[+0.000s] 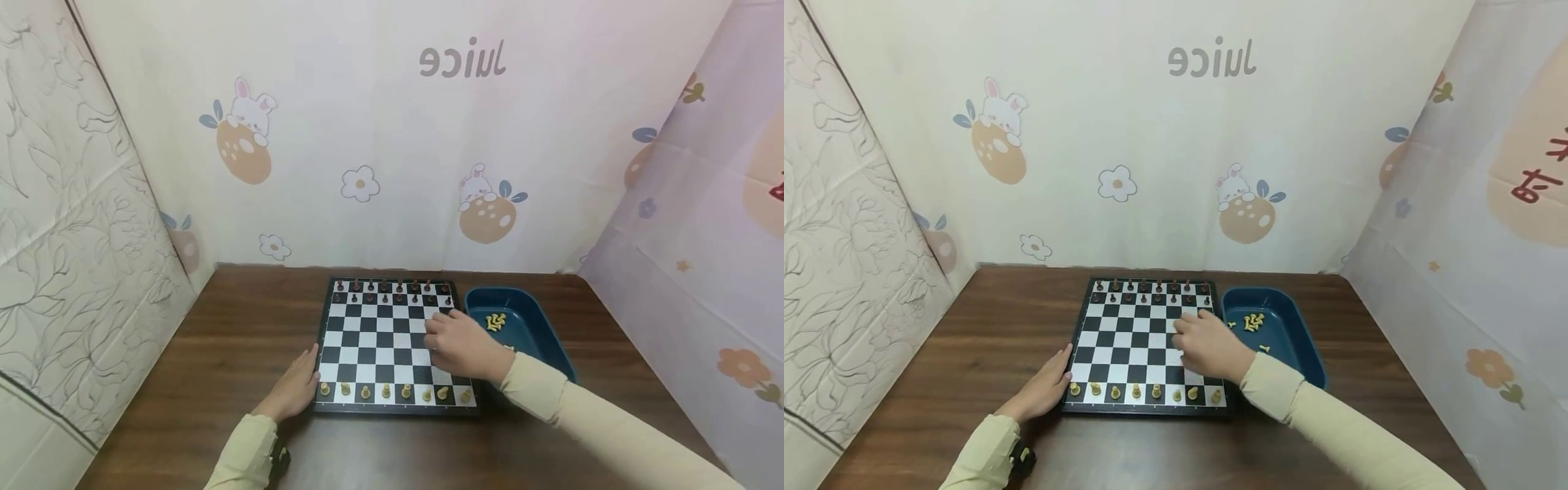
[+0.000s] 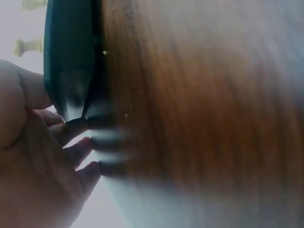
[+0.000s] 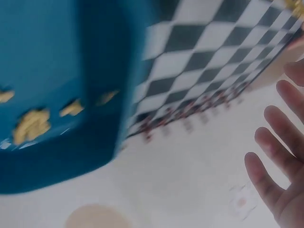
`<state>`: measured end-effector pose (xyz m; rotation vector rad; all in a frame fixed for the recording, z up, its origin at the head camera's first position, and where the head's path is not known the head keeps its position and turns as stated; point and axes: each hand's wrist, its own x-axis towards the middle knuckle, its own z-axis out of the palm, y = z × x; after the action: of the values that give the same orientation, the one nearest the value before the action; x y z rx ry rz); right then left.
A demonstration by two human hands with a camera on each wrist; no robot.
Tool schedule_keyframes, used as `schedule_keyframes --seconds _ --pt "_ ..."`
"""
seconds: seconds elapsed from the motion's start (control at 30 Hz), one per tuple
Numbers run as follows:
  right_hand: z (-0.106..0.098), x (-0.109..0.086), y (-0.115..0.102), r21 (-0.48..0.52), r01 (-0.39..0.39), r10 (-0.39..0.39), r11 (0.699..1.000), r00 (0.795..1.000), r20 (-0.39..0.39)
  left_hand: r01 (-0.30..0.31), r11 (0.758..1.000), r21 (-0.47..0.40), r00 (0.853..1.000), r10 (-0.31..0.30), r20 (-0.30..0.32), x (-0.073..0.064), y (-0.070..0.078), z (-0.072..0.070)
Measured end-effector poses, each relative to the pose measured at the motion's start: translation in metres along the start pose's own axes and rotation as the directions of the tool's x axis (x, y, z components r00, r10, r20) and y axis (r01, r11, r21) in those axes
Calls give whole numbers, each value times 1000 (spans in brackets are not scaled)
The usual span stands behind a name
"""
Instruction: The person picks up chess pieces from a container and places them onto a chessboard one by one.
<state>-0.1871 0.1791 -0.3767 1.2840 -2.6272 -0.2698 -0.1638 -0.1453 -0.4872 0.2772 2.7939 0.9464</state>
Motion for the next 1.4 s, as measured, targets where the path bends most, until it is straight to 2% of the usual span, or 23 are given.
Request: schedule_keyframes --seconds 0.27,0.37,0.57,0.8,0.97,1.2,1.4 --pt "4 -41 58 -49 -192 193 980 981 18 -12 1000 -12 1000 12 11 -3 0 0" --pt "15 -56 80 -32 -229 229 973 973 10 -20 1000 -14 1000 20 11 -3 1 -2" --pt "44 -73 105 30 -308 304 951 947 102 -21 1000 -5 1000 21 3 -4 -3 -5" --pt "71 -84 113 -27 -338 336 941 915 223 -37 999 -3 999 37 4 -1 -3 -3" --pt "77 -85 110 -47 -352 350 935 894 280 -38 999 -2 999 38 7 0 -2 -3" --pt "78 -79 106 -34 -343 339 939 898 282 -40 999 3 999 40 -1 1 -3 -2" --pt "78 -77 107 -20 -346 335 938 891 306 -33 999 9 999 33 6 2 -4 -1"
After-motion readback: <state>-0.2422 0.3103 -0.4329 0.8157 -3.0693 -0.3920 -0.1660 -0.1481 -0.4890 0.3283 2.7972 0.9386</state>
